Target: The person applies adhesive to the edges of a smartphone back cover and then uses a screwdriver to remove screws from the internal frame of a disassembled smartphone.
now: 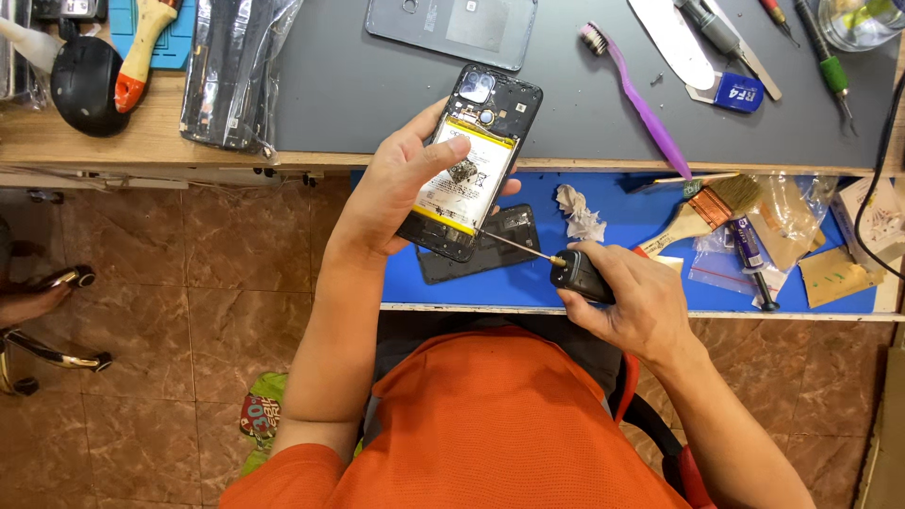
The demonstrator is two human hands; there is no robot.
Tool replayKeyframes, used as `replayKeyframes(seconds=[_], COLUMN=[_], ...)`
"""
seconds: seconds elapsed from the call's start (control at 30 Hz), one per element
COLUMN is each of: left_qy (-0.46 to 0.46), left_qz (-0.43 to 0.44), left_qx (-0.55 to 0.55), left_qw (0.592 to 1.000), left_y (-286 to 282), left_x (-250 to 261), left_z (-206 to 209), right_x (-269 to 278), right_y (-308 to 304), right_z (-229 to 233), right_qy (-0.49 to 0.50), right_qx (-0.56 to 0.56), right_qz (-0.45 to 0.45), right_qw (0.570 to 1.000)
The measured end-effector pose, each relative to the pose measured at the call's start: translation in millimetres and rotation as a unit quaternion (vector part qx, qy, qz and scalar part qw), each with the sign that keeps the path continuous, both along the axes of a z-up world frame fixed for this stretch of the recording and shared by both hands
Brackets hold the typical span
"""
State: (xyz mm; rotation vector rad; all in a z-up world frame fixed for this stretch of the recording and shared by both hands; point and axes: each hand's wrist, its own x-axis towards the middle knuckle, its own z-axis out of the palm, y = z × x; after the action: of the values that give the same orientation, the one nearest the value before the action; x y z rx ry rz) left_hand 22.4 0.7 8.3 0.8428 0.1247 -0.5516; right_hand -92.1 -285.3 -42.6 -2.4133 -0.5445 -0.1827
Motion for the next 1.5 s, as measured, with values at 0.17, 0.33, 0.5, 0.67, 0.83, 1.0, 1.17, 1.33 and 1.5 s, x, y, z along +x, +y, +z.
replayKeyframes(seconds=[0.17, 0.33, 0.5, 0.67, 0.83, 1.0, 1.17, 1.33, 1.5], left_qy=[-0.008, -0.004, -0.004, 0.014, -0.001, -0.035, -0.025, -0.034, -0.031], left_qz=[-0.006, -0.004, 0.004, 0.000, 0.003, -0.025, 0.015, 0.036, 0.058], left_qx=[0.010, 0.008, 0.004, 0.022, 0.030, 0.041, 0.058, 0.057, 0.067], left_qw=[1.000, 1.000, 1.000, 1.000, 1.000, 0.998, 0.998, 0.997, 0.996], left_y=[0, 1, 1, 7, 9, 10, 17, 20, 22], left_x=[0, 1, -1, 6, 7, 4, 1, 1, 3], left_z=[7, 7, 8, 16, 23, 29, 33, 34, 36], right_x=[5, 1, 5, 3, 16, 43, 55, 57, 54], right_y=[-1, -1, -2, 0, -14, -9, -2, 2, 5], right_z=[3, -1, 3, 6, -5, 9, 19, 24, 28], right_qy=[-0.025, -0.018, -0.029, -0.056, 0.003, -0.056, -0.122, -0.128, -0.145], right_qx=[-0.026, -0.014, -0.025, -0.116, -0.109, -0.100, -0.130, -0.143, -0.126], right_qz=[-0.011, -0.003, -0.008, 0.066, 0.003, -0.024, 0.054, 0.076, 0.114], right_qw=[0.999, 1.000, 0.999, 0.989, 0.994, 0.993, 0.982, 0.978, 0.975])
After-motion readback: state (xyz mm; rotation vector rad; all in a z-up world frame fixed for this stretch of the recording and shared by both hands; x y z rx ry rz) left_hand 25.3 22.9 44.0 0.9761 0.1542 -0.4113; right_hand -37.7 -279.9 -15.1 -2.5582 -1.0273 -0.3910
